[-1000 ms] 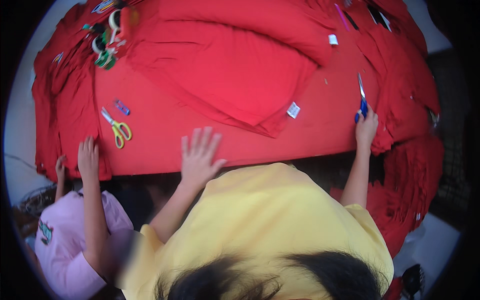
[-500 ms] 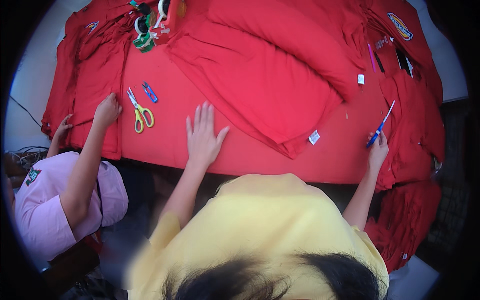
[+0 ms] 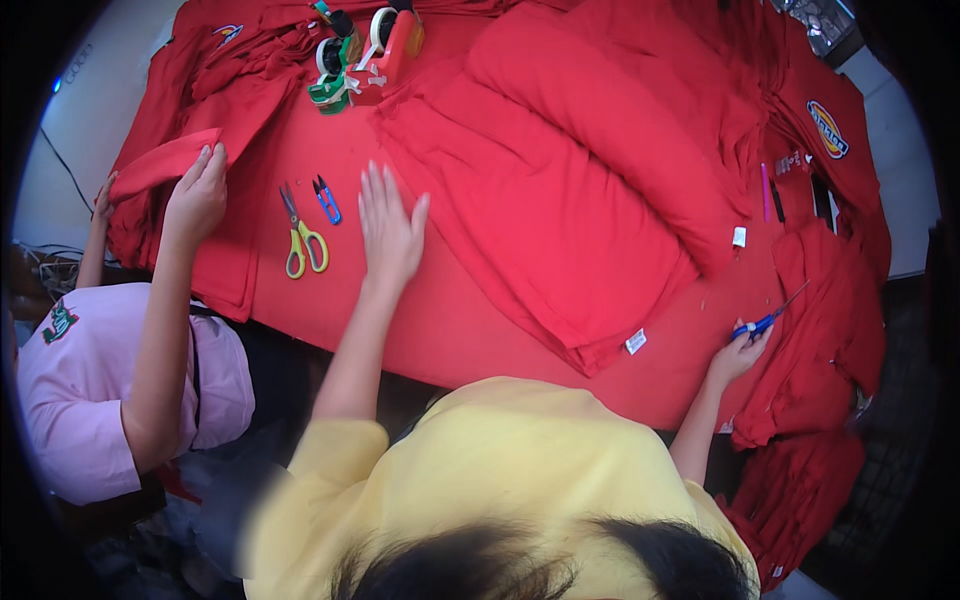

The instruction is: The person trims white identification tags from red garments using scissors and removes the cut pieces by hand.

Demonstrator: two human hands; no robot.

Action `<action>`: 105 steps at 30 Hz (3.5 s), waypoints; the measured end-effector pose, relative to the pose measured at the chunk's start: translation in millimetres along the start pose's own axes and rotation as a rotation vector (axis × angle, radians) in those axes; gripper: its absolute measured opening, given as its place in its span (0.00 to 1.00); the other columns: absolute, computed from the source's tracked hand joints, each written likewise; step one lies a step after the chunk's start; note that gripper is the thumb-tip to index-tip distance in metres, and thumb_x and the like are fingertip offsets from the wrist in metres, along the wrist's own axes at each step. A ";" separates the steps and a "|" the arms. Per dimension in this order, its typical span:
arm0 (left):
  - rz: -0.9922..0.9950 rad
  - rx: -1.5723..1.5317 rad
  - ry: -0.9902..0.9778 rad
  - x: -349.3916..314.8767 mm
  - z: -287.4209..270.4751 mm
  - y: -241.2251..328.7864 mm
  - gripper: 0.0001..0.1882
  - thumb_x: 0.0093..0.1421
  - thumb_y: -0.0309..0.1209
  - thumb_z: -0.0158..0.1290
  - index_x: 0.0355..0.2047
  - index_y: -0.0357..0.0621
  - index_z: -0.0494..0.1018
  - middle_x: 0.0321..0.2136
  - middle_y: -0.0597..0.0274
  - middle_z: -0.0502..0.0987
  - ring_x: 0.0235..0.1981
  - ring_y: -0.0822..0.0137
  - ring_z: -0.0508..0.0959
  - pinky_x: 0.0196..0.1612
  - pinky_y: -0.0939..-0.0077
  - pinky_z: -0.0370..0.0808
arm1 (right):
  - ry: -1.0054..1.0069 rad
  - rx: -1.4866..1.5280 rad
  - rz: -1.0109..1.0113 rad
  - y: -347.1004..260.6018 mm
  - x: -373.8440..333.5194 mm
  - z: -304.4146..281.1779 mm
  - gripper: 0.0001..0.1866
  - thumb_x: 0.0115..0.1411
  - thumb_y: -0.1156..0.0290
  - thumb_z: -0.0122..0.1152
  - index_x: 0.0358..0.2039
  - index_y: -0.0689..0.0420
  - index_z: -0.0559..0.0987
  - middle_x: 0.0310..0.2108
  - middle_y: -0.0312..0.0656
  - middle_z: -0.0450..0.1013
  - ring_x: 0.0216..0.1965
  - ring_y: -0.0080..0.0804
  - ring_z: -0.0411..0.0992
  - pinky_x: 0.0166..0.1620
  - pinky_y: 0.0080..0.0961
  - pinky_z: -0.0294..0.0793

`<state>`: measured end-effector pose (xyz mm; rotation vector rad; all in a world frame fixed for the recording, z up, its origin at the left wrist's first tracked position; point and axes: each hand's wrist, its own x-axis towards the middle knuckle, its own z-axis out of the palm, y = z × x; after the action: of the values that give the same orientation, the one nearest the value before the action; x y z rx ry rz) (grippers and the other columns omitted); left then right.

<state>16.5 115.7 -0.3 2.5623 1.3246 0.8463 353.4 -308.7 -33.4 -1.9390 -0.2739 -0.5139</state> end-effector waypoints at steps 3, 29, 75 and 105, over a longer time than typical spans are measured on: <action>-0.055 0.142 0.084 83.2 43.6 -28.1 0.41 0.62 0.54 0.39 0.63 0.31 0.47 0.65 0.44 0.46 0.67 0.53 0.45 0.66 0.58 0.42 | 0.006 0.116 0.006 3.4 4.1 4.1 0.24 0.64 0.77 0.42 0.61 0.65 0.57 0.47 0.54 0.66 0.43 0.36 0.74 0.49 0.26 0.69; 0.173 -0.215 -0.245 -48.8 4.7 86.8 0.15 0.60 0.39 0.50 0.24 0.39 0.70 0.23 0.56 0.72 0.27 0.52 0.73 0.32 0.60 0.67 | -0.554 -0.752 0.221 -46.9 -7.5 -74.2 0.22 0.53 0.75 0.56 0.50 0.64 0.71 0.30 0.55 0.75 0.34 0.44 0.77 0.37 0.36 0.74; -0.720 -1.766 -0.792 -62.2 -50.4 200.4 0.13 0.59 0.21 0.47 0.45 0.44 0.70 0.36 0.67 0.76 0.36 0.75 0.75 0.38 0.78 0.75 | -1.070 0.086 -0.242 -168.0 -100.2 -40.0 0.31 0.56 0.70 0.59 0.58 0.66 0.60 0.35 0.51 0.69 0.35 0.46 0.69 0.38 0.36 0.69; -0.643 -1.586 -0.647 -91.7 -62.9 218.3 0.23 0.56 0.17 0.52 0.52 0.42 0.66 0.39 0.67 0.73 0.39 0.77 0.74 0.36 0.82 0.74 | -1.352 0.415 0.323 -157.6 -73.8 -28.7 0.28 0.56 0.70 0.54 0.59 0.57 0.64 0.42 0.51 0.72 0.45 0.42 0.73 0.48 0.30 0.69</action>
<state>95.8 -96.5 92.9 0.9101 0.6223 0.4596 216.6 -266.9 69.6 -1.5817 -0.8043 1.0620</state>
